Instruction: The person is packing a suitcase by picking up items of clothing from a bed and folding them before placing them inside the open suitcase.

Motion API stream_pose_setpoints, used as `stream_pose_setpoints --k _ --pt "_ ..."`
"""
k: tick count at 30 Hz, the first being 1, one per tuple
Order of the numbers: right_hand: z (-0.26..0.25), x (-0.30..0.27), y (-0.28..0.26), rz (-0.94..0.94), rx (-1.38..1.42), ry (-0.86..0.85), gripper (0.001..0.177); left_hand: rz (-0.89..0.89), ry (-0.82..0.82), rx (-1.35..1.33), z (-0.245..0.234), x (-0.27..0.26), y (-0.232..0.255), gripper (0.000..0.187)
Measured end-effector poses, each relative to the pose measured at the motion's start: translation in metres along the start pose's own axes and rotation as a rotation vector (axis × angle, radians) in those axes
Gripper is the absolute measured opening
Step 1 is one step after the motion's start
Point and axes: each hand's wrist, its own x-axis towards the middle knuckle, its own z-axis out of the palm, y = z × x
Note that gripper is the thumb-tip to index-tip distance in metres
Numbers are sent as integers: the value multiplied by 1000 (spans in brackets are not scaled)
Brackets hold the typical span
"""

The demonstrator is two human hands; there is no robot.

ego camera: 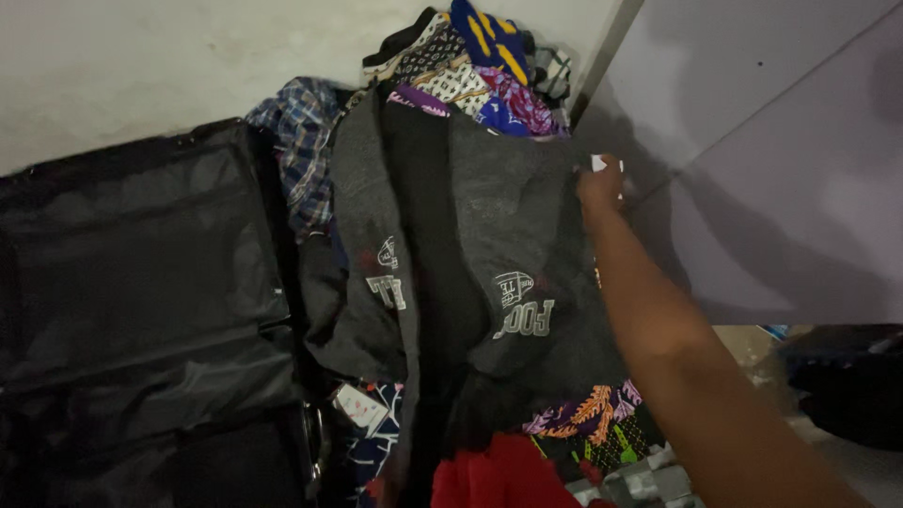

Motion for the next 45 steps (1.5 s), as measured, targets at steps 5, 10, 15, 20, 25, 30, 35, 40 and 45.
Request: stream_pose_setpoints --k 5,10,15,20,25,30,35,40,45 --pt "13 -75 -5 -506 -335 275 57 141 -166 -54 45 12 18 62" --pt "78 -157 -25 -876 52 -140 31 269 -315 -94 95 16 58 59" --pt "158 -201 -32 -875 177 -480 32 304 -362 -74 105 6 69 57" --pt "189 -213 -51 -537 184 -835 29 257 -333 28 82 -8 30 54" --pt "172 -212 -66 -102 368 -670 29 197 -289 146 44 -10 -12 52" --pt "134 -208 -46 -10 504 -514 22 148 -214 279 -17 5 -37 49" --pt "122 -202 -27 -98 548 -495 22 137 -40 401 -86 44 -9 47" --pt "134 -186 20 -118 558 -315 18 141 251 330 -171 88 68 57" --pt "114 -181 16 -145 482 -472 25 206 357 566 -205 101 125 47"
